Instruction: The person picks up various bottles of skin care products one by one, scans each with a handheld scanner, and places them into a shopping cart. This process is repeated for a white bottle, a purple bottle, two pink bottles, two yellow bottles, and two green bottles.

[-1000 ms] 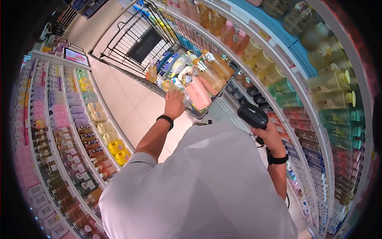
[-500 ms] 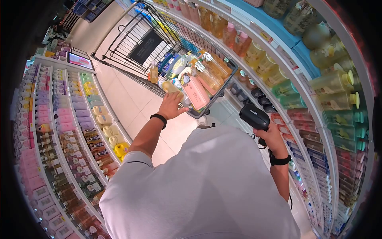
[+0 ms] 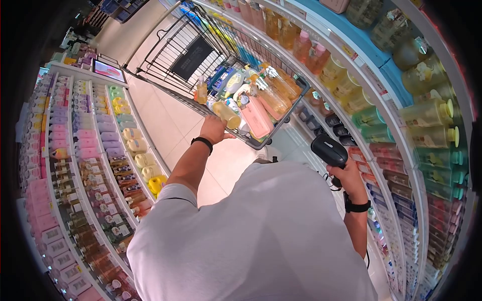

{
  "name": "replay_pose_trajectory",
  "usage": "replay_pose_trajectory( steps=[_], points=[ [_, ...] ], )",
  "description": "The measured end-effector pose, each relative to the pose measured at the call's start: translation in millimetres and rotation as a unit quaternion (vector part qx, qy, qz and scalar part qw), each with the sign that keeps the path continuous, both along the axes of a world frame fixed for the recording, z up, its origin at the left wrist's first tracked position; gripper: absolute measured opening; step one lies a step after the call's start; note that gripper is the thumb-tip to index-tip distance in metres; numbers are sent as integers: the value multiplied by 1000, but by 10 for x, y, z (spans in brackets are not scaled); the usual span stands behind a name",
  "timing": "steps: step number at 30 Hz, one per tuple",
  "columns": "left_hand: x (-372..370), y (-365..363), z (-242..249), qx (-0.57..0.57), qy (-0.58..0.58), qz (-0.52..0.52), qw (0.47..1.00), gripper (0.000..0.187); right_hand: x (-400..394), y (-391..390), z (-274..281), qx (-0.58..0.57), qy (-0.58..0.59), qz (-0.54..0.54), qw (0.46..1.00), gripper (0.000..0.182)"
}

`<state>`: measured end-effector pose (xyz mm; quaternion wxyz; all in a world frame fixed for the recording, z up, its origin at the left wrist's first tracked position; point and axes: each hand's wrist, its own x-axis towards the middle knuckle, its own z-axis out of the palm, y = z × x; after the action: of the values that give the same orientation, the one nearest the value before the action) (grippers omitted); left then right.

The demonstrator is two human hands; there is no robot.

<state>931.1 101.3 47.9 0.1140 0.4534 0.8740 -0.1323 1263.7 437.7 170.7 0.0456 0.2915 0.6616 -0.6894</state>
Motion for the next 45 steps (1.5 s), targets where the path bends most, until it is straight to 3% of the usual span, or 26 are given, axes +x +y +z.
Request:
replay_pose_trajectory(
  steps=[28,45],
  points=[
    [907,89,-200,68,35,122,990,70,-64,-13,-5,3,-21,34,999,31],
    [965,545,-47,56,-64,231,969,67,-92,92,-118,9,-5,18,1000,29]
  ],
)
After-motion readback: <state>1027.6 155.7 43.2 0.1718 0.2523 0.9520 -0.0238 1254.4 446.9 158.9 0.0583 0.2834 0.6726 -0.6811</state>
